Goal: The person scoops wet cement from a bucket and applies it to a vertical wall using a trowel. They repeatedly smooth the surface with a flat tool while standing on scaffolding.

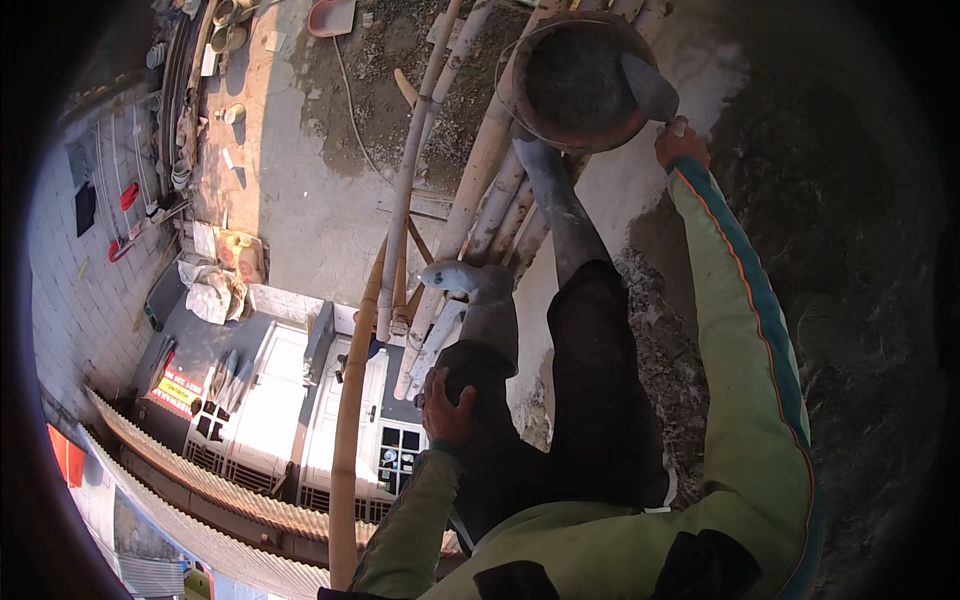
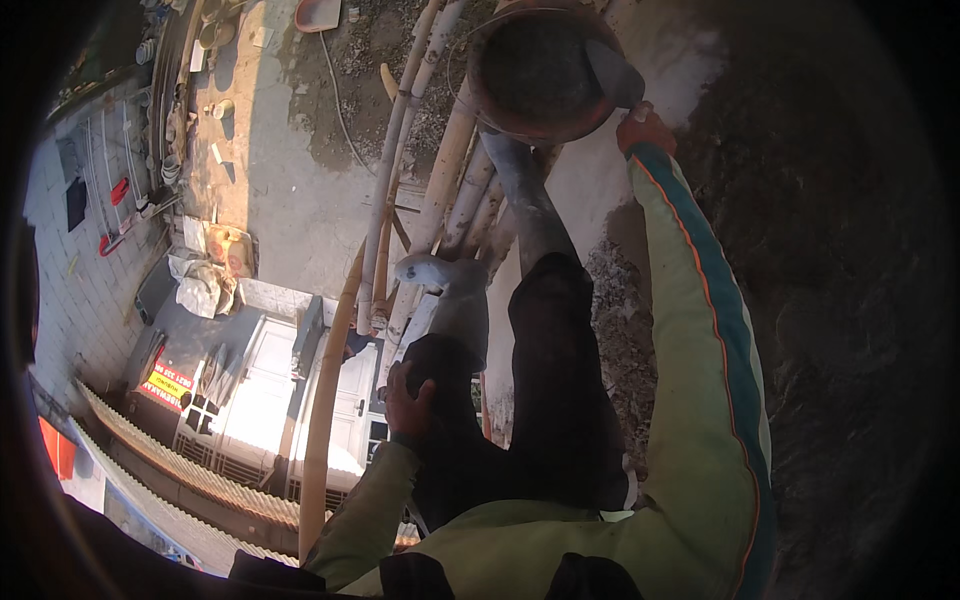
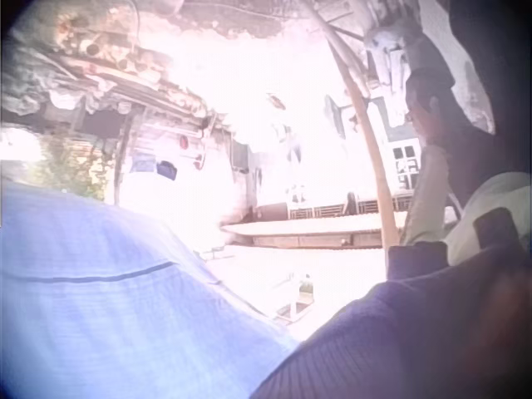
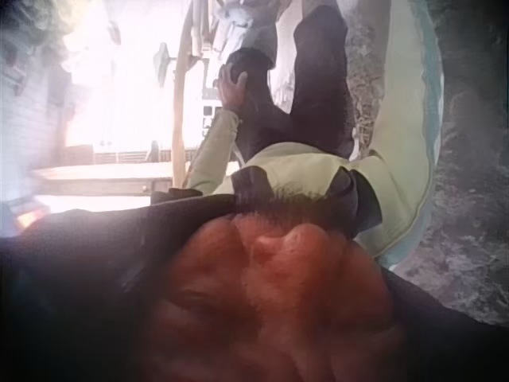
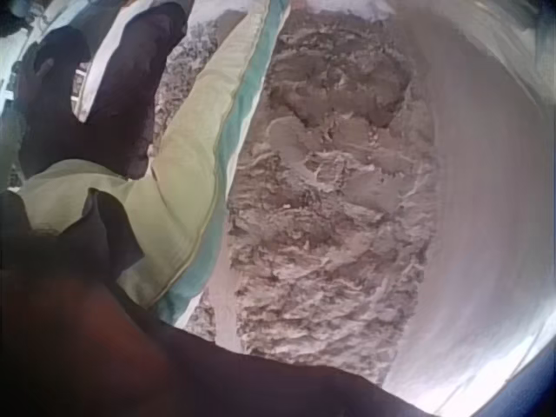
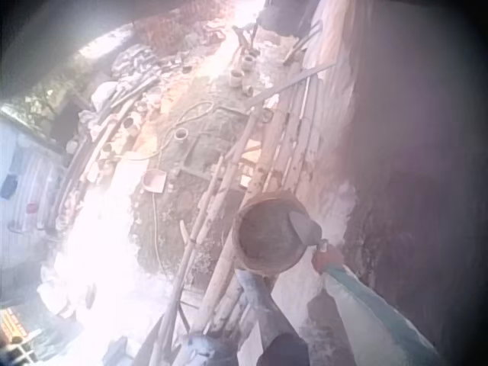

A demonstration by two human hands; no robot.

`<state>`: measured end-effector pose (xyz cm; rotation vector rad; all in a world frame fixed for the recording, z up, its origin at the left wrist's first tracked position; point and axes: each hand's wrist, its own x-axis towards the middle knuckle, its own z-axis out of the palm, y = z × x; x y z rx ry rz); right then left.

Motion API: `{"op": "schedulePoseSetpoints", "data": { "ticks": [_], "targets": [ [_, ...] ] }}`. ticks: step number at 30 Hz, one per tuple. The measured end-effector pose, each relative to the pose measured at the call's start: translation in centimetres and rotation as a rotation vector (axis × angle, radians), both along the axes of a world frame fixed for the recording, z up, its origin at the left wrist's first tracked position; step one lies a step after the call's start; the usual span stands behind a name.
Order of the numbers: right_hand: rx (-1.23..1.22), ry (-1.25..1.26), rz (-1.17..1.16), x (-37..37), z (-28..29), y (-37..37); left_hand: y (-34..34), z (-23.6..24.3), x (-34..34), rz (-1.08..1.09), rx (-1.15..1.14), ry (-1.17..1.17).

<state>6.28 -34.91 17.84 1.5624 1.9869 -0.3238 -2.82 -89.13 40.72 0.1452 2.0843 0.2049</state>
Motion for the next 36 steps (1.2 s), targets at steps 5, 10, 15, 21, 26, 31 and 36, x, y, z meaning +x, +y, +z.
{"op": "schedulePoseSetpoints", "data": {
  "ticks": [5,10,15,21,26,31,36],
  "targets": [
    [-0.181,-0.065,0.396,-8.9,-9.3,-2.1,1.1,-0.2,0.3,0.037,-0.003,-0.001],
    [-0.260,0.345,0.097,-2.4,-10.6,-5.9,1.2,0.4,1.0,0.064,-0.075,-0.021],
    [-0.157,0.320,0.013,1.0,-7.1,-6.8,1.9,0.0,0.6,-0.020,-0.085,0.003],
    [-0.528,0.736,-0.180,-3.0,14.2,-7.8,0.1,1.2,0.6,-0.034,0.018,0.028],
    [-0.892,1.014,-0.688,1.3,29.8,-0.6,0.1,0.6,-0.9,-0.095,0.045,0.038],
    [0.105,0.943,-1.107,15.2,28.6,7.3,0.0,0.2,-2.4,-0.092,0.079,-0.011],
    [0.098,0.755,-0.791,13.1,25.9,-2.3,-1.9,-0.2,-1.6,-0.055,0.058,-0.033]
  ]
}}
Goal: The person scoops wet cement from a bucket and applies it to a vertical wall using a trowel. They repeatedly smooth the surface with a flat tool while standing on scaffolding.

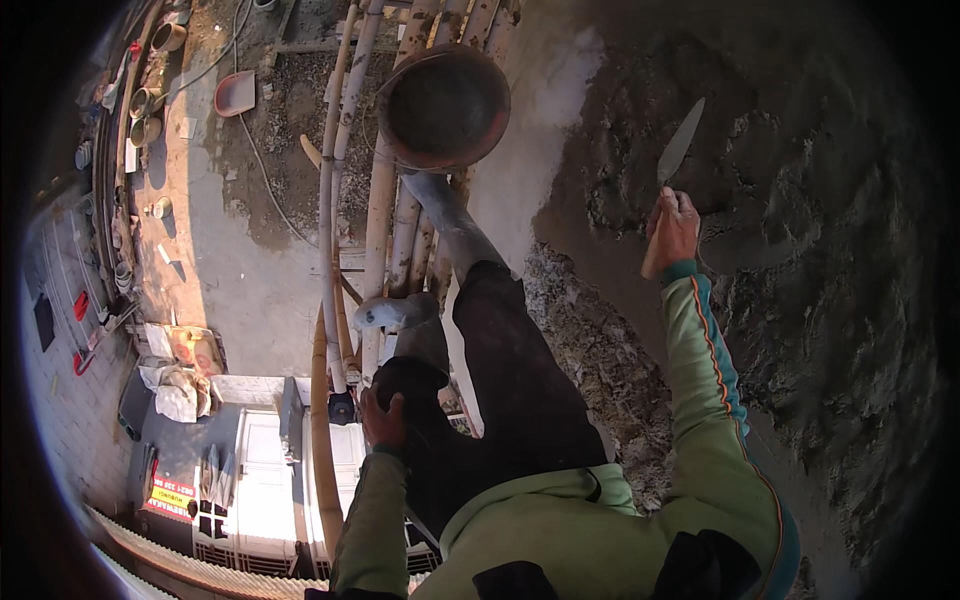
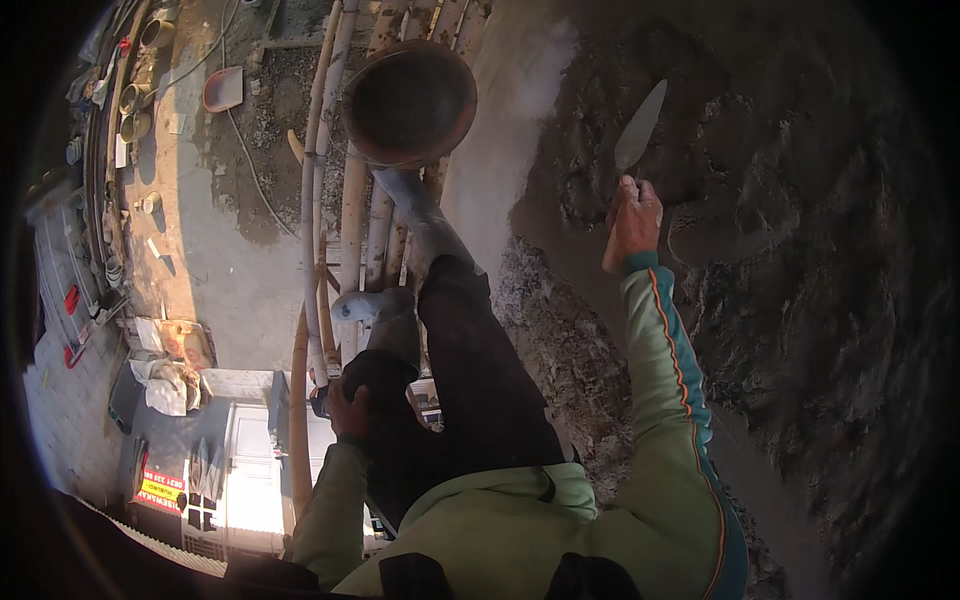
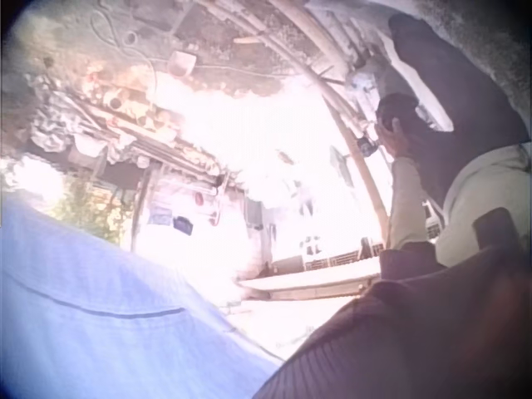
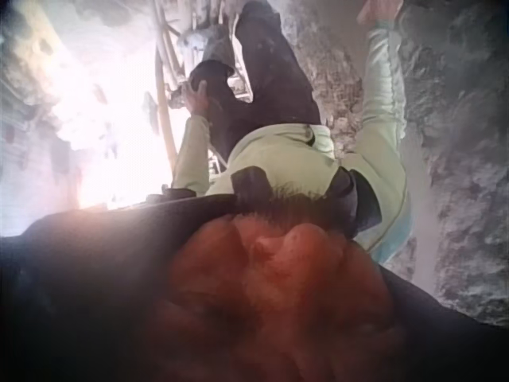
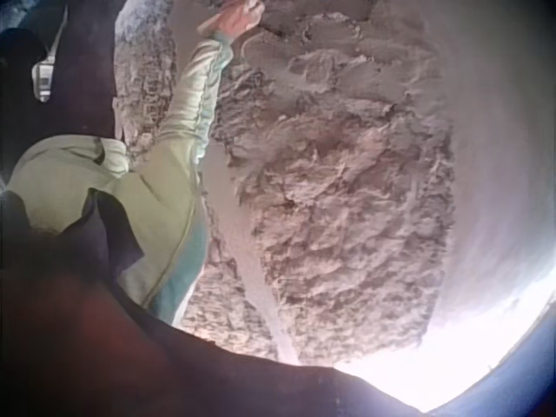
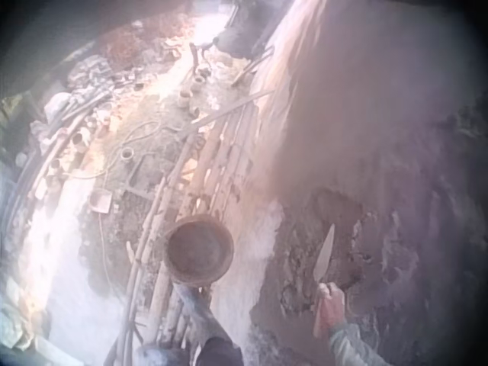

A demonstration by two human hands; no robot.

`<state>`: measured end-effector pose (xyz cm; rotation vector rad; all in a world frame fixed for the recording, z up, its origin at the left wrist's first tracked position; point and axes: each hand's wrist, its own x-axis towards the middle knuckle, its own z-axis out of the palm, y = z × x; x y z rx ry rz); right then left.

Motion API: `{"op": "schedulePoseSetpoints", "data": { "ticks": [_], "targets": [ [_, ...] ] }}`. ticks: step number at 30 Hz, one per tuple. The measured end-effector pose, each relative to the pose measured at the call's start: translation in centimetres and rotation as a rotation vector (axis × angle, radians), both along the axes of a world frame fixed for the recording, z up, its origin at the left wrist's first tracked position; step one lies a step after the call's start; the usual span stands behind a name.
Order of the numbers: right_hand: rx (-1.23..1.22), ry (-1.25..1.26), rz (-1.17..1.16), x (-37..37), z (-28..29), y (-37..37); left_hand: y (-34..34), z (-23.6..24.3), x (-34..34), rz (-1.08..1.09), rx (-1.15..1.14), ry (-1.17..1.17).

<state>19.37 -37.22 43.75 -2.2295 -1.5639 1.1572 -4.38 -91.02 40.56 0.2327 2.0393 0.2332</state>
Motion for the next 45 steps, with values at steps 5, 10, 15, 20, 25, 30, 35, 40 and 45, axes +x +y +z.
{"op": "schedulePoseSetpoints", "data": {
  "ticks": [5,10,15,20,25,30,35,40,45],
  "targets": [
    [0.149,-0.621,0.649,-2.3,-14.6,-4.4,0.8,-0.1,-0.1,0.009,-0.017,0.025],
    [-0.115,-0.635,0.768,-12.8,-26.2,-0.7,1.2,-0.4,1.1,-0.027,-0.077,0.030],
    [-0.130,-0.633,1.246,-20.9,-33.6,-3.6,2.1,0.1,2.2,-0.006,-0.143,0.054],
    [-0.018,-0.449,1.151,-12.1,-38.2,-4.4,3.8,-0.6,0.8,-0.048,-0.058,-0.008],
    [-0.075,-0.361,0.861,-11.5,-34.8,-5.6,4.3,-0.4,0.2,-0.087,-0.110,-0.011],
    [-0.058,-0.201,0.639,-15.0,-22.8,-11.6,1.9,0.6,-0.2,-0.062,-0.078,0.032],
    [-0.689,0.478,0.304,-13.3,-5.7,-14.6,-2.0,1.7,-2.2,0.032,0.105,0.057],
    [-0.957,0.767,-0.220,-4.2,6.0,-14.0,-5.1,3.9,-3.8,0.241,0.182,0.042],
    [-0.276,0.187,-0.264,9.3,9.3,-8.8,-7.2,6.9,-6.7,0.255,0.164,0.039]
  ]
}}
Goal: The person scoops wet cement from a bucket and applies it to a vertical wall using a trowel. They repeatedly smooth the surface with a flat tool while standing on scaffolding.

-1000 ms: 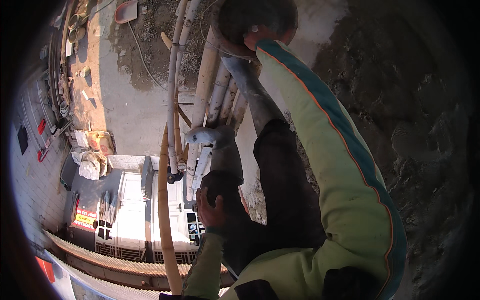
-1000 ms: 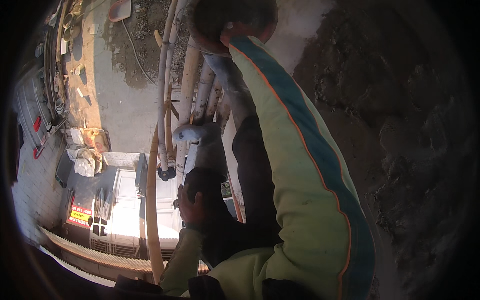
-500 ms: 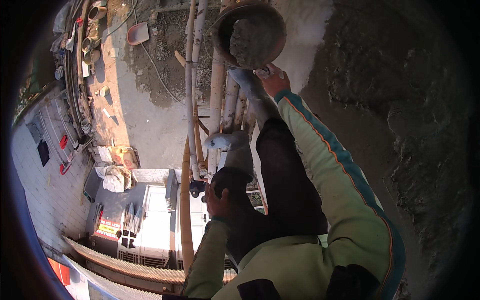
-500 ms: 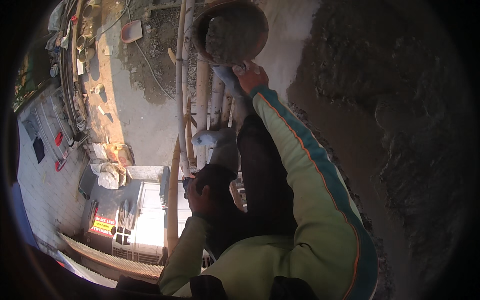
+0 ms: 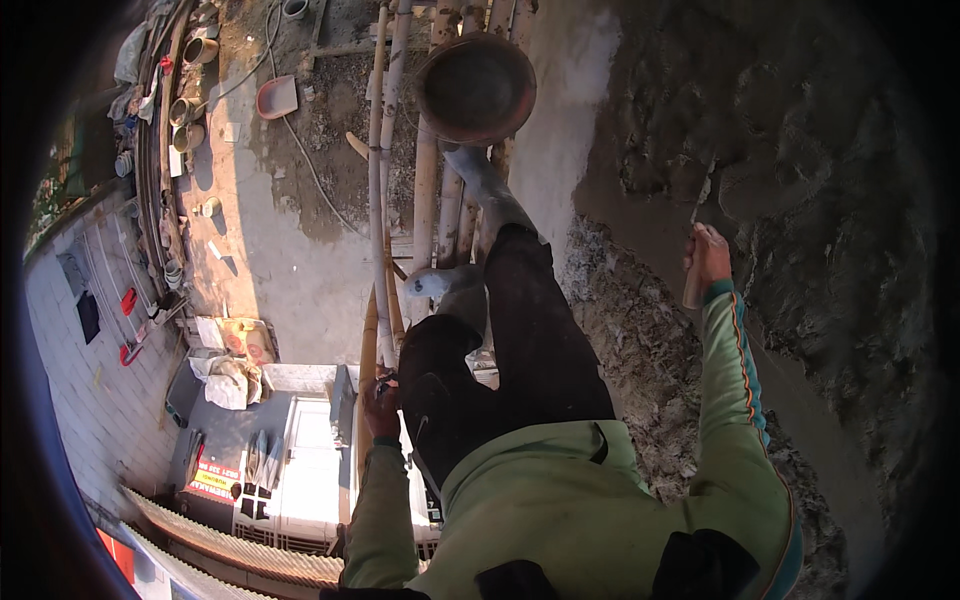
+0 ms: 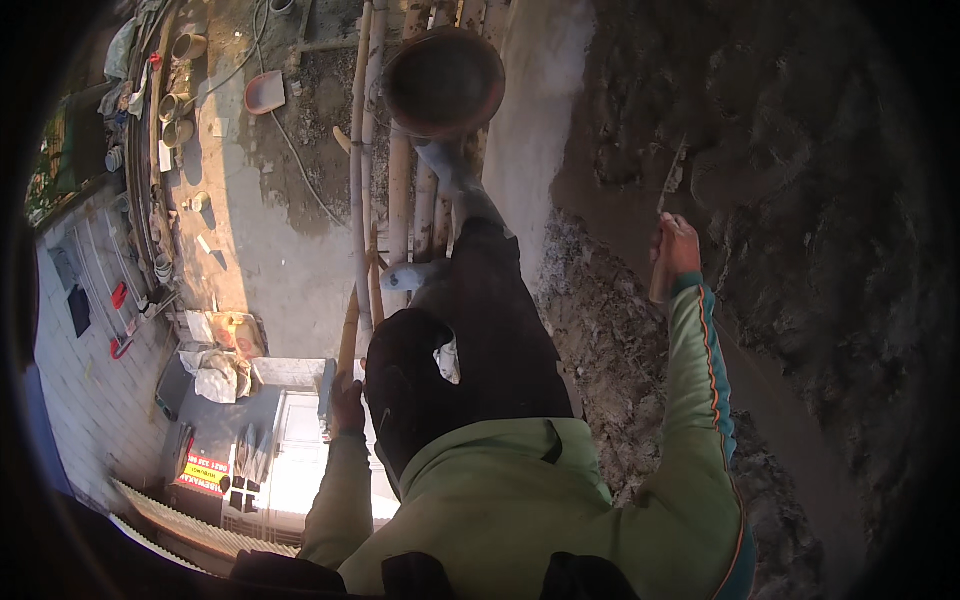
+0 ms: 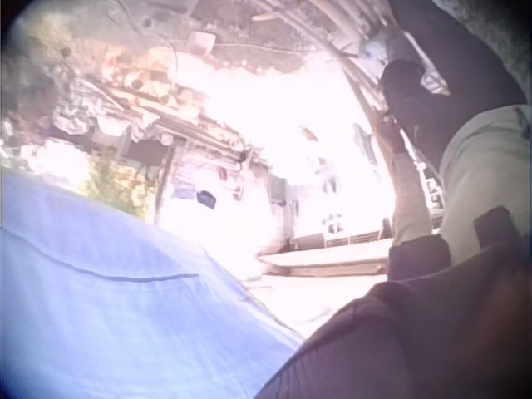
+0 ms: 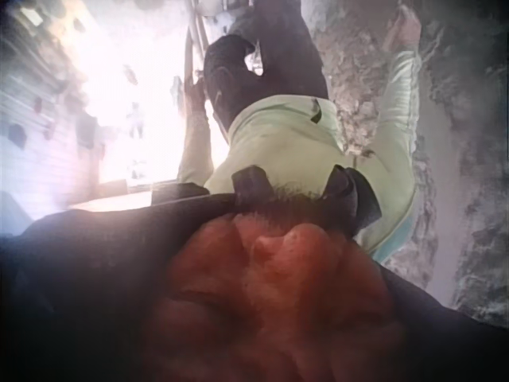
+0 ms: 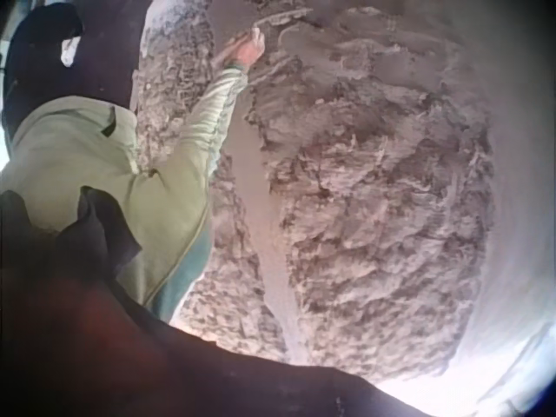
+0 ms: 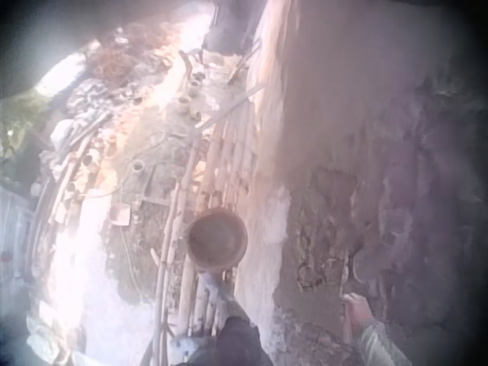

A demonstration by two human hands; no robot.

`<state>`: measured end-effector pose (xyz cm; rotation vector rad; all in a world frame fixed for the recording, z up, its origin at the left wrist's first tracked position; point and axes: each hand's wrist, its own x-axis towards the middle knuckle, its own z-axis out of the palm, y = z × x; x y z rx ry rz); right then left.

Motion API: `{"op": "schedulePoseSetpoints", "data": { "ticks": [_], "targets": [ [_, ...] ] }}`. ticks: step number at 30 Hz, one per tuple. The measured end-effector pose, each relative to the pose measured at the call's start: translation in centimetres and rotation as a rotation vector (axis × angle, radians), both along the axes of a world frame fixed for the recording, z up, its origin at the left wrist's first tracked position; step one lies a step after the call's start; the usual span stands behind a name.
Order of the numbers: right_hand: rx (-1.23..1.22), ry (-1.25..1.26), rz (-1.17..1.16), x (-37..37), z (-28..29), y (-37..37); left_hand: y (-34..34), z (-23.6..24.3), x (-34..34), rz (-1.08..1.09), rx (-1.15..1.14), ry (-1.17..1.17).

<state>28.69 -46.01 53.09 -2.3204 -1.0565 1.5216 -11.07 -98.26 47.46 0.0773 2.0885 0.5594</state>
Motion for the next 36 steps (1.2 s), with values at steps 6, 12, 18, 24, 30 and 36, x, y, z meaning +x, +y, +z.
{"op": "schedulePoseSetpoints", "data": {
  "ticks": [6,12,18,24,30,36],
  "targets": [
    [0.145,-0.155,0.217,0.1,5.6,0.3,-5.3,1.0,0.0,-0.220,-0.170,0.068],
    [0.083,-0.216,0.110,0.8,-3.1,-3.6,0.4,3.0,-0.1,0.038,-0.005,-0.074],
    [0.007,-0.494,0.314,6.3,-10.0,-5.8,-2.5,2.7,1.1,0.121,-0.052,-0.166],
    [-0.197,-0.224,-0.130,1.1,-5.1,-0.8,-5.1,3.8,1.7,0.293,-0.072,-0.275],
    [-0.073,-0.045,-0.269,-1.4,-2.4,5.0,-4.9,1.6,-0.7,0.352,-0.020,-0.171],
    [0.062,0.104,-0.214,-1.7,6.0,7.9,0.6,4.0,-2.9,0.119,0.099,-0.054]
  ]
}}
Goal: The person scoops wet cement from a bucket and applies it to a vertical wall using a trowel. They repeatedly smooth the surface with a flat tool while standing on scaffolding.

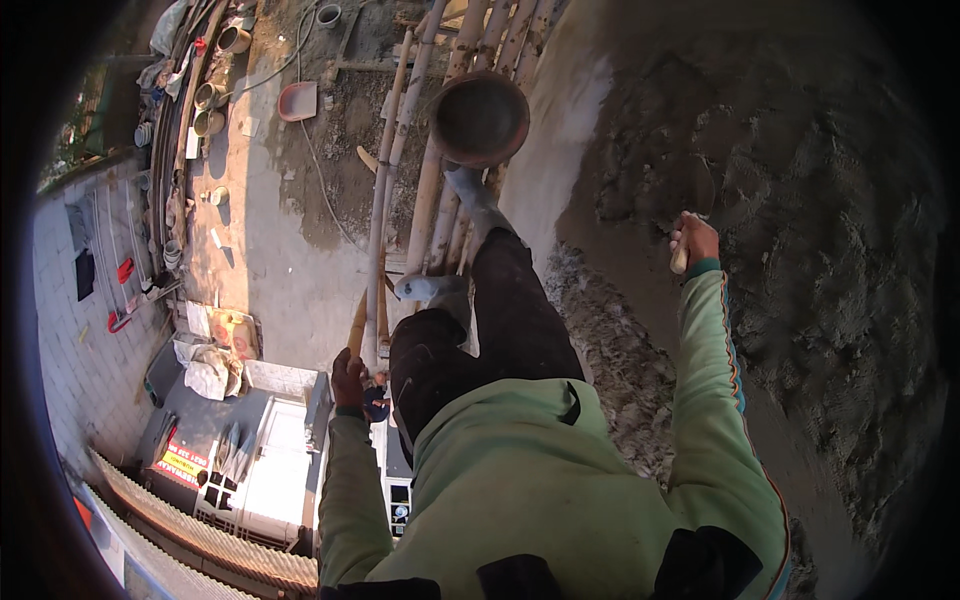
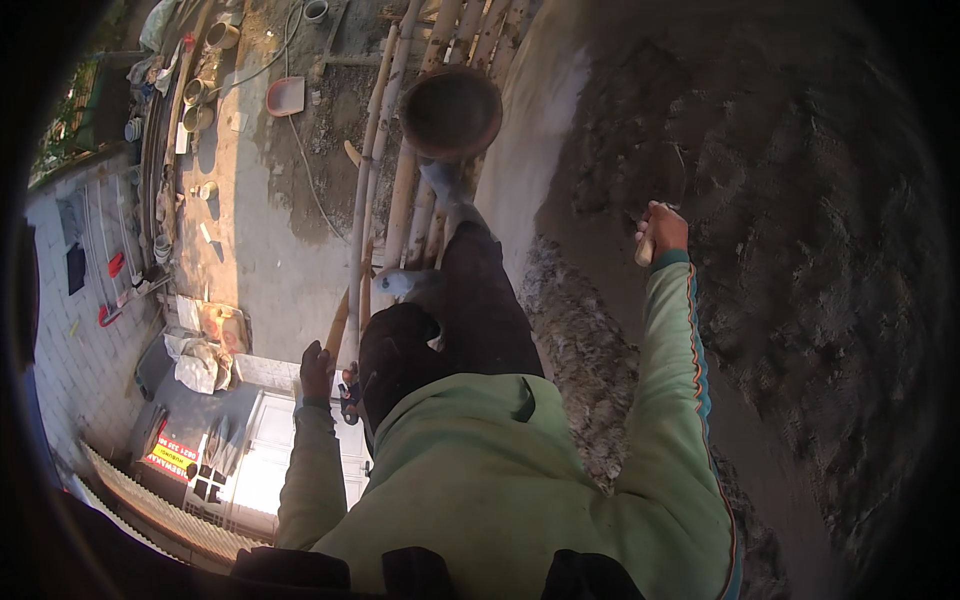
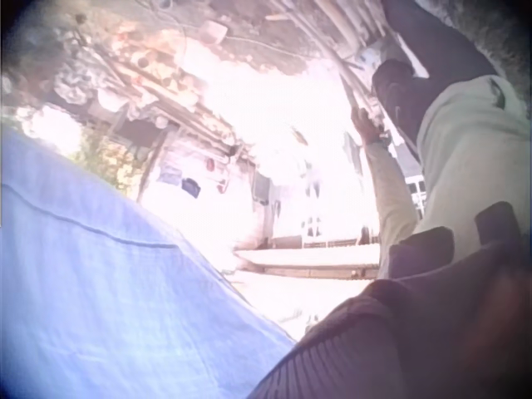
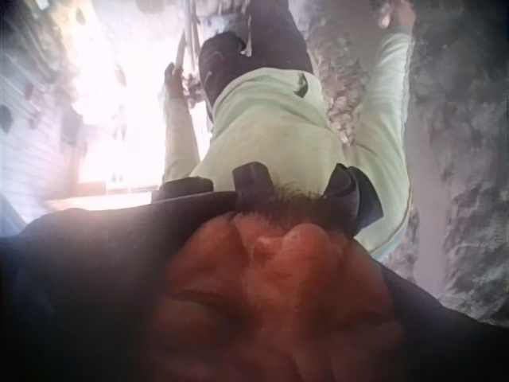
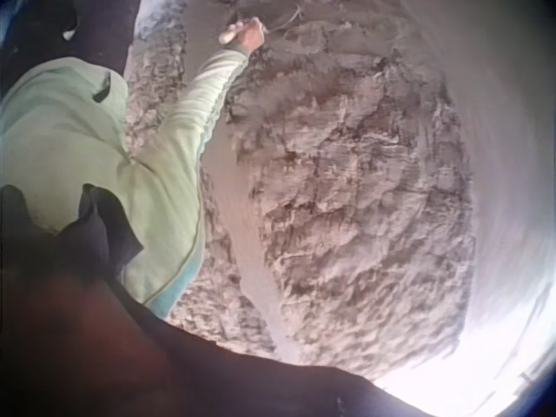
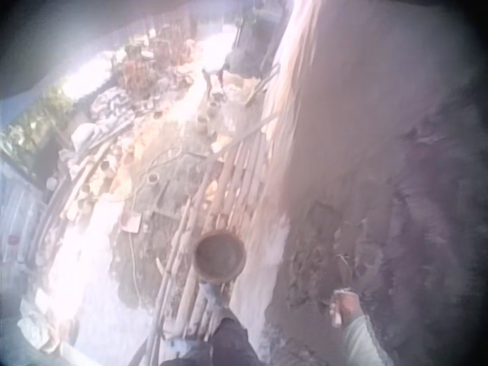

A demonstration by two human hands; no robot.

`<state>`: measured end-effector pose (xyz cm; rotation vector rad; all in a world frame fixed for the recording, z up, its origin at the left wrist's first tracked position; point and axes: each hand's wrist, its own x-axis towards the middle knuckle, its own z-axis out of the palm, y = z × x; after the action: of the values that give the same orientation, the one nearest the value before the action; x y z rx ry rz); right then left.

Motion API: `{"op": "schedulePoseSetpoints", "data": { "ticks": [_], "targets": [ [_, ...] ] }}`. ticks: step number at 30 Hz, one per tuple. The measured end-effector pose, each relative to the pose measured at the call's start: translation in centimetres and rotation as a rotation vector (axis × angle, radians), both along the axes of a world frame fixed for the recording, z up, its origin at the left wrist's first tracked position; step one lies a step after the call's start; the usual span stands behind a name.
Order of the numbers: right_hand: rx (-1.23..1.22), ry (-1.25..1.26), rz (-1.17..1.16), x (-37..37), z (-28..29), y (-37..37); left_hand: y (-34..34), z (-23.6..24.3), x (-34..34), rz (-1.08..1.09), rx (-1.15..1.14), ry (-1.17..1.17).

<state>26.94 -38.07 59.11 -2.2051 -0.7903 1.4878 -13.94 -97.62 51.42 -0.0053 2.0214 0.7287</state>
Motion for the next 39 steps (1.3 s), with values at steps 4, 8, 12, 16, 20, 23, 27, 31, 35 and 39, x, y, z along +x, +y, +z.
{"op": "schedulePoseSetpoints", "data": {
  "ticks": [4,8,12,16,20,23,27,31,35,39],
  "targets": [
    [0.018,0.112,0.030,2.6,5.0,-2.1,0.3,0.3,0.4,0.174,-0.072,-0.137],
    [0.178,0.021,0.050,0.7,9.2,-5.6,-5.6,-1.1,2.8,0.214,-0.017,-0.164],
    [0.263,-0.161,0.250,0.4,4.1,-4.4,-11.0,-2.8,4.7,-0.657,-0.018,0.197],
    [-0.023,-0.285,0.308,-1.1,-5.5,2.6,-8.8,-0.1,3.7,-0.164,-0.009,-0.077],
    [-0.077,-0.354,0.050,0.2,-8.1,8.2,-1.9,3.3,1.1,0.053,-0.096,-0.087],
    [0.084,-0.130,-0.087,-3.9,-3.9,5.8,-2.3,5.1,-0.5,0.328,-0.096,-0.105],
    [0.102,-0.059,-0.039,-3.0,2.4,6.2,0.7,3.8,-2.7,0.262,-0.058,-0.113],
    [0.186,0.012,-0.008,-1.4,7.4,5.7,3.6,3.6,-3.1,0.266,-0.002,-0.101],
    [0.250,0.156,-0.012,-0.5,10.8,5.1,-2.4,-0.9,-3.5,0.170,0.038,-0.026],
    [0.237,0.187,0.008,1.1,14.8,3.5,-5.7,-1.5,-1.9,-0.038,0.032,0.072]
  ]
}}
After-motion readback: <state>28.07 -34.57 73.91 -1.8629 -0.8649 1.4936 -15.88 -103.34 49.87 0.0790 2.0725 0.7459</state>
